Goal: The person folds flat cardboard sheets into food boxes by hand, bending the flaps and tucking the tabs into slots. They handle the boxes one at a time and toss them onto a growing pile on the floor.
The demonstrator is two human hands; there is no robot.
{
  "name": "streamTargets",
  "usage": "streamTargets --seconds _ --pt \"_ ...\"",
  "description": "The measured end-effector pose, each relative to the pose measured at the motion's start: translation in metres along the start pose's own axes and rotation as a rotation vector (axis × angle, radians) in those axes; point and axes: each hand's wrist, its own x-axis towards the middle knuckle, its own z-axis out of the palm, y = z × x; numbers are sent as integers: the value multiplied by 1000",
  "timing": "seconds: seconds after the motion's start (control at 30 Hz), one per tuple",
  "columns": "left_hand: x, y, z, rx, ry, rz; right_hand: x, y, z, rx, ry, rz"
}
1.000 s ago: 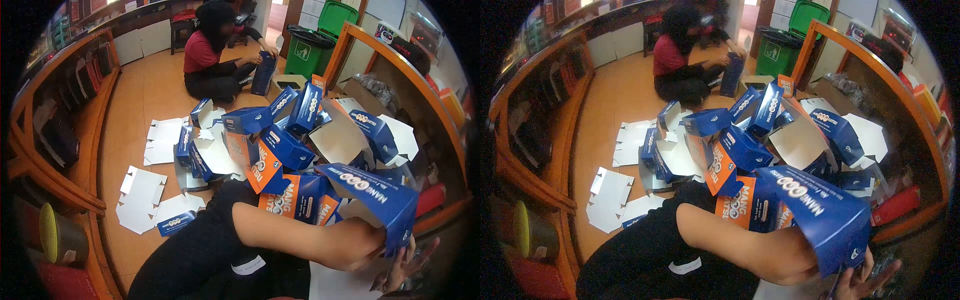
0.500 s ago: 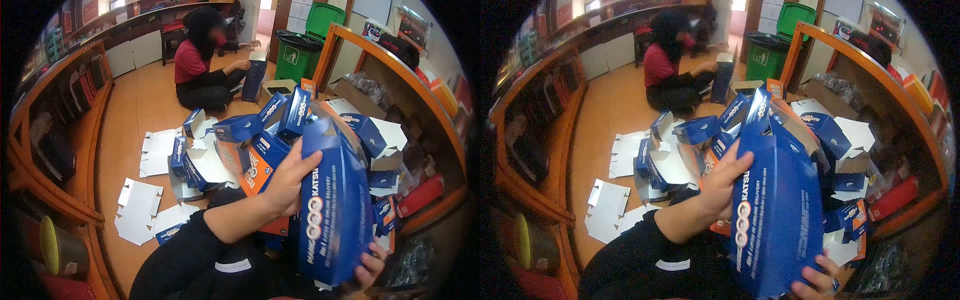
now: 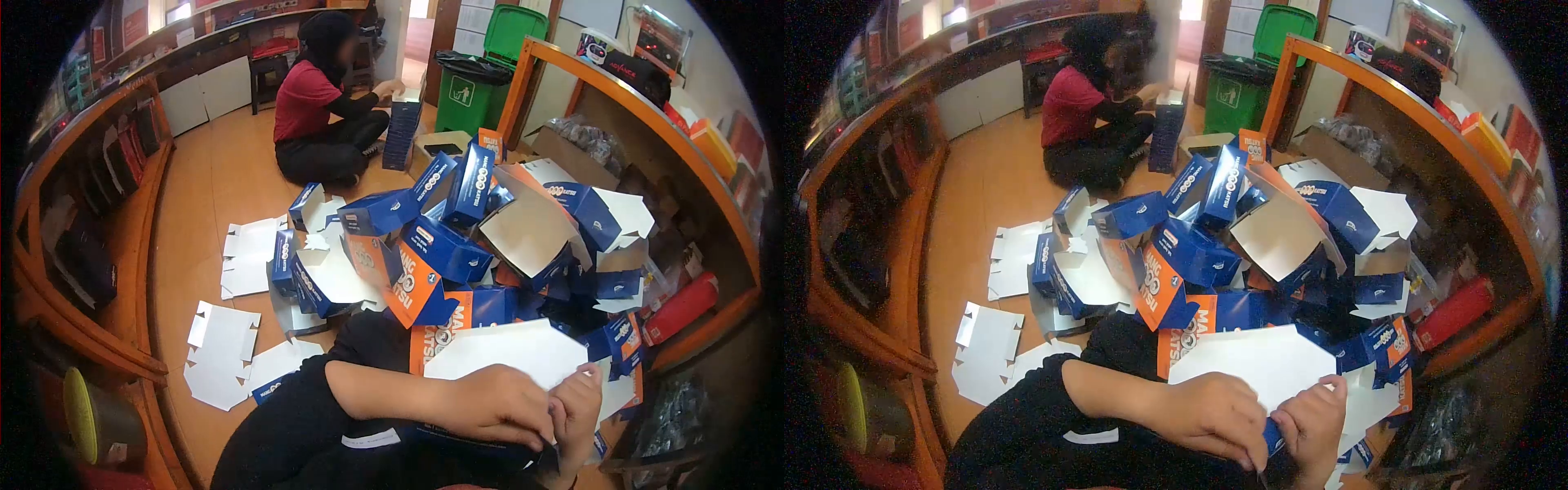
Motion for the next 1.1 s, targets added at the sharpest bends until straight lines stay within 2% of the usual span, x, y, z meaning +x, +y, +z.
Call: streamTargets --seconds 0.1,0.17,0.23,0.3,0.37,0.4,0.53,0.6,0.67,0.7,0.8,0.93,0.97,1.07,1.1 --pt "6 -2 7 260 73 -135 4 -19 -2 -195 152 -42" --pt "3 -1 15 22 107 -262 -2 -26 -7 -257 246 -119" --pt "1 0 16 -104 58 -350 -10 -29 -3 -267 320 -192" --pt "-1 2 15 -115 -76 -408 -18 -29 -2 -291 390 -245" --pt "-6 5 12 -126 -212 -462 -19 -25 1 -192 635 -248" --pt "-8 5 10 -149 -175 -460 -19 -22 3 -140 757 -246" --pt "-10 14 -2 -186 -15 -433 -40 15 5 517 869 -108" --pt "-8 16 -4 -183 40 -368 -39 17 4 547 574 -164" --pt "-9 12 0 -119 -8 -280 -37 10 8 581 334 -222" --pt "-9 10 3 -88 -33 -237 -46 9 8 503 361 -28" --pt "-10 5 8 -42 -28 -187 -35 14 -9 653 126 -255" --pt "-15 -10 12 66 37 -285 -38 -5 4 646 419 -122" --pt "-16 -13 13 75 33 -359 -36 -17 12 704 545 -53" --pt "-16 -17 17 120 18 -434 -37 -17 -23 210 3 213" --pt "-16 -18 17 120 18 -436 -39 -10 -23 151 -86 254"
